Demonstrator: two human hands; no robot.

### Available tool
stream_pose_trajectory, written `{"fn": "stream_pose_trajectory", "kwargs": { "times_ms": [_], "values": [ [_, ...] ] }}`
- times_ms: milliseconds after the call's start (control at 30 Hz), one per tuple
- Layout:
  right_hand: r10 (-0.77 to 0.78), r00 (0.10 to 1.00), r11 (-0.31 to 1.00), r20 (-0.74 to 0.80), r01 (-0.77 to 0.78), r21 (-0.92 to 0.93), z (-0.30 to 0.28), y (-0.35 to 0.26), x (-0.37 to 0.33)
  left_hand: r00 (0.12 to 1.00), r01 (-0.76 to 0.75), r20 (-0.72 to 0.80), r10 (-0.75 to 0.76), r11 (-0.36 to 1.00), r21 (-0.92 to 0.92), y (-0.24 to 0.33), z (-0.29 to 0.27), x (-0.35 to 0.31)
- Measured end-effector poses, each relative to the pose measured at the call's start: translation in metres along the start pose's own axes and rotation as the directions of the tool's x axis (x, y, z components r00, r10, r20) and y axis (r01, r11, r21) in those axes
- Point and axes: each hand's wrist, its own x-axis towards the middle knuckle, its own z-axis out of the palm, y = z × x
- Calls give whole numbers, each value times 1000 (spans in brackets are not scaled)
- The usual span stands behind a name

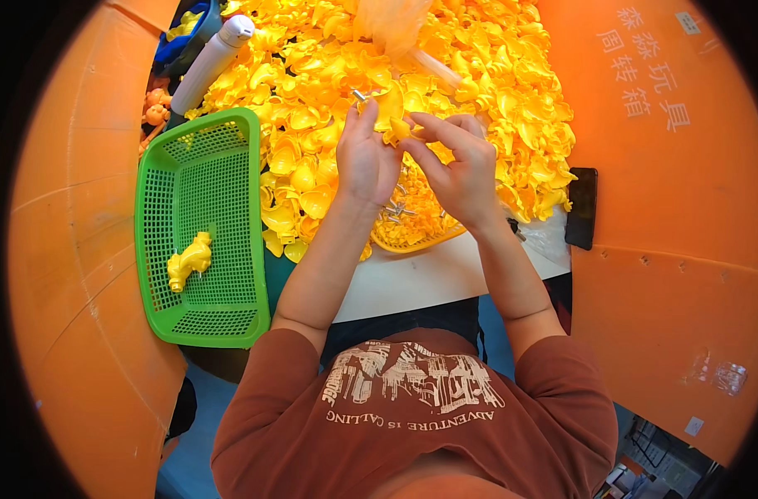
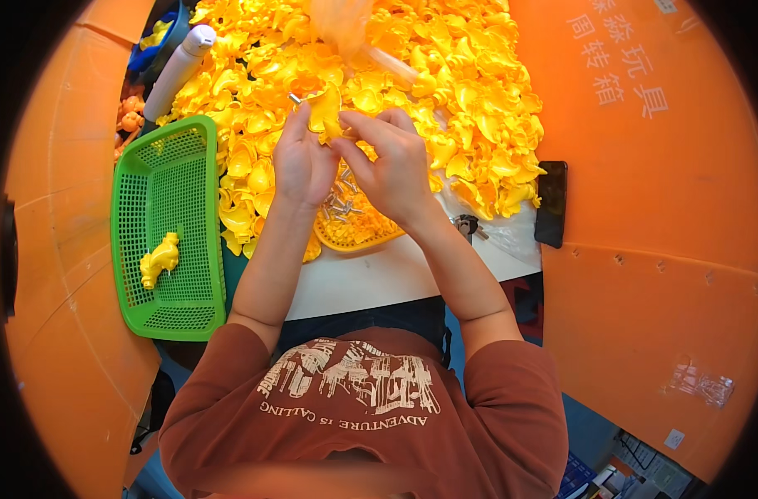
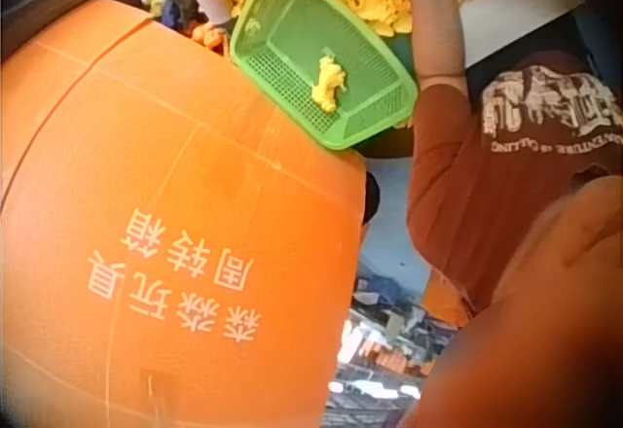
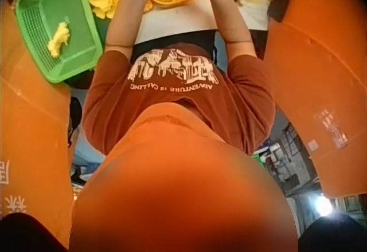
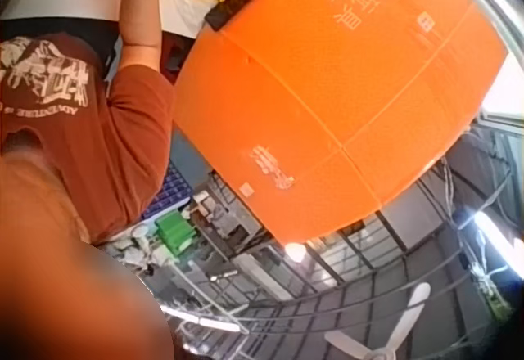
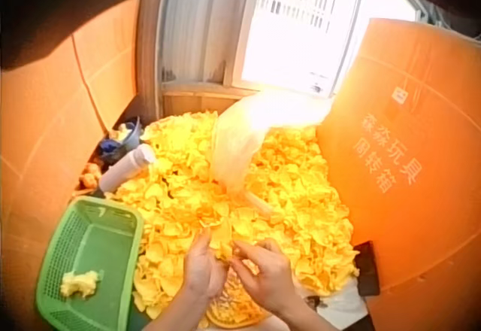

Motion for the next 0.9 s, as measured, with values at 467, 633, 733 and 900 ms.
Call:
{"fn": "stream_pose_trajectory", "kwargs": {
  "times_ms": [467,633,733,900],
  "values": [
    [85,995,972,45,-93,216,23,12,13,994,100,55,-94,988,-119,16,9,-11],
    [87,996,971,36,-93,218,27,10,13,990,103,119,-79,974,-203,16,8,-11],
    [90,995,969,49,-99,227,27,9,14,991,112,92,-94,970,-215,17,10,-13],
    [10,998,987,55,-18,158,21,6,17,990,115,102,-95,972,-206,18,11,-14]
  ]
}}
